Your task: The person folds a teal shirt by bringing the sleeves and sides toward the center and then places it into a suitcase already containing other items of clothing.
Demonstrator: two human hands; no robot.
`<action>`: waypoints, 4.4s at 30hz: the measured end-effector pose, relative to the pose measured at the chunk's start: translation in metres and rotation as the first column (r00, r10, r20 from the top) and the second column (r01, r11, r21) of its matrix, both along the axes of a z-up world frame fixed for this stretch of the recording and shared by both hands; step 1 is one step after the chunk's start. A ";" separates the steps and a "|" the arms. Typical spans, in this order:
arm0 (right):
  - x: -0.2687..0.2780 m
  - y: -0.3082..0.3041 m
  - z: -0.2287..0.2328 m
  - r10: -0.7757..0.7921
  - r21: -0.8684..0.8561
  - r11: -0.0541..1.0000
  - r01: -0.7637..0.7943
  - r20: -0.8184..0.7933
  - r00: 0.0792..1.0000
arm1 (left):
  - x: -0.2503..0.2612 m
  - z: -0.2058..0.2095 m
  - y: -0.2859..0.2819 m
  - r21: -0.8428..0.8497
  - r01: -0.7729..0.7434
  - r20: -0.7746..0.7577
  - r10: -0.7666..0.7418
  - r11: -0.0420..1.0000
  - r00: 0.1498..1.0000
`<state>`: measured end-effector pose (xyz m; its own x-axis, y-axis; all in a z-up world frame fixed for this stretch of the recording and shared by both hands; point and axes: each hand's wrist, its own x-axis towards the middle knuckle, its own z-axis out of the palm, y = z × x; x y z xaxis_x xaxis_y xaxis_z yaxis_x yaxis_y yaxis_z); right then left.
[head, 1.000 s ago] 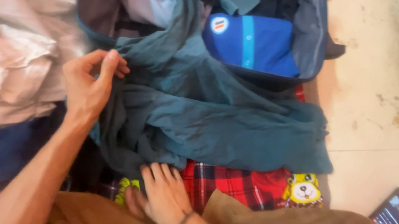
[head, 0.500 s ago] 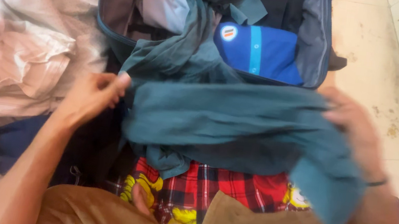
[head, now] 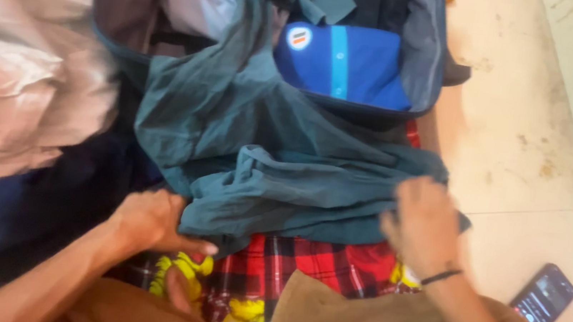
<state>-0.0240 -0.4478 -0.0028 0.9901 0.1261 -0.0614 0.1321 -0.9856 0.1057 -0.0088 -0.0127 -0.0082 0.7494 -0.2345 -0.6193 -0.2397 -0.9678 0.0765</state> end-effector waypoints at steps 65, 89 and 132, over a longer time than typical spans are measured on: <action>0.020 -0.008 0.021 -0.058 -0.188 0.976 -0.114 -0.722 0.689 | 0.020 0.045 0.035 -0.349 -0.344 -0.221 0.280 0.871 0.934; 0.195 0.143 0.099 0.285 0.703 0.421 -0.573 0.497 0.819 | 0.039 0.070 0.010 -0.529 -0.212 -0.134 0.166 0.822 0.977; 0.067 -0.050 -0.037 0.066 0.490 0.858 0.154 -0.402 0.913 | 0.091 0.003 0.029 -0.365 0.137 0.605 0.123 0.921 0.787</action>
<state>0.0432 -0.4982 -0.0402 0.9003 0.2048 -0.3840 0.0089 -0.8909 -0.4541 0.0821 0.0161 -0.0049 0.9302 -0.3530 0.1004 -0.3670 -0.8925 0.2623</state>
